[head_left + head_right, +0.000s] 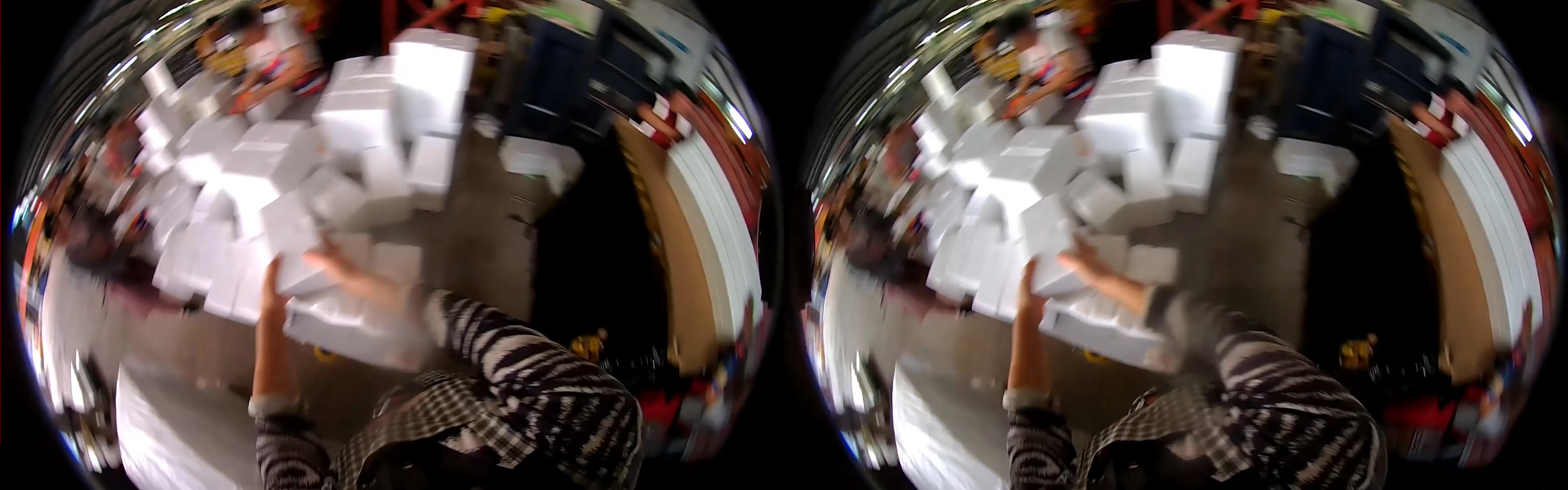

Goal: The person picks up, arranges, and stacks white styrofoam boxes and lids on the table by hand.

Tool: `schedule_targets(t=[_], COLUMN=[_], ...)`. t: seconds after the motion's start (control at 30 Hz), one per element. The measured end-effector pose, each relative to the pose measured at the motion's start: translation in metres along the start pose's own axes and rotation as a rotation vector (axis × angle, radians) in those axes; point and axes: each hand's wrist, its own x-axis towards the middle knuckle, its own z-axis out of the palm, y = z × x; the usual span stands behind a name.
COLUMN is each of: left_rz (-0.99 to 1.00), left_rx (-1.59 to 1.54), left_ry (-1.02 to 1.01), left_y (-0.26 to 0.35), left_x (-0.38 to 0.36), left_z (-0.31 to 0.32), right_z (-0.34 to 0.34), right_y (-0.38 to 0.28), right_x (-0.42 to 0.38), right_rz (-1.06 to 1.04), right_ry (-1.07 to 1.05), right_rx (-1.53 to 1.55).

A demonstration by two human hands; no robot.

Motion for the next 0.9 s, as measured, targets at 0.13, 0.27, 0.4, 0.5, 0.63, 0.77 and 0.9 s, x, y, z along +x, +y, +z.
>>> schedule_targets(t=[0.13,0.27,0.4,0.5,0.63,0.77,0.9], left_rz=[-0.198,-0.148,-0.057,0.157,0.419,0.113,-0.238], left_rx=[-0.331,-0.339,-0.261,-0.135,0.205,0.779,0.655], left_ry=[0.038,0.030,0.222,0.481,0.699,0.332,-0.184], left_y=[0.018,0.029,0.003,-0.051,-0.154,-0.201,-0.224], left_x=[-0.003,-0.011,-0.008,-0.042,-0.151,-0.287,-0.326], left_z=[0.012,0.016,0.003,-0.001,0.018,0.062,0.113], right_z=[-0.002,-0.021,-0.048,-0.098,-0.179,-0.264,-0.326], right_y=[-0.020,-0.065,-0.053,-0.025,-0.015,0.078,0.185], right_x=[-0.012,-0.060,-0.130,-0.212,-0.350,-0.460,-0.498], right_rz=[0.157,0.184,0.042,-0.072,0.122,0.212,0.324], right_ry=[-0.022,-0.066,0.021,-0.028,0.049,0.240,0.102], right_rx=[-0.264,-0.112,-0.186,-0.180,-0.173,-0.329,-0.529])
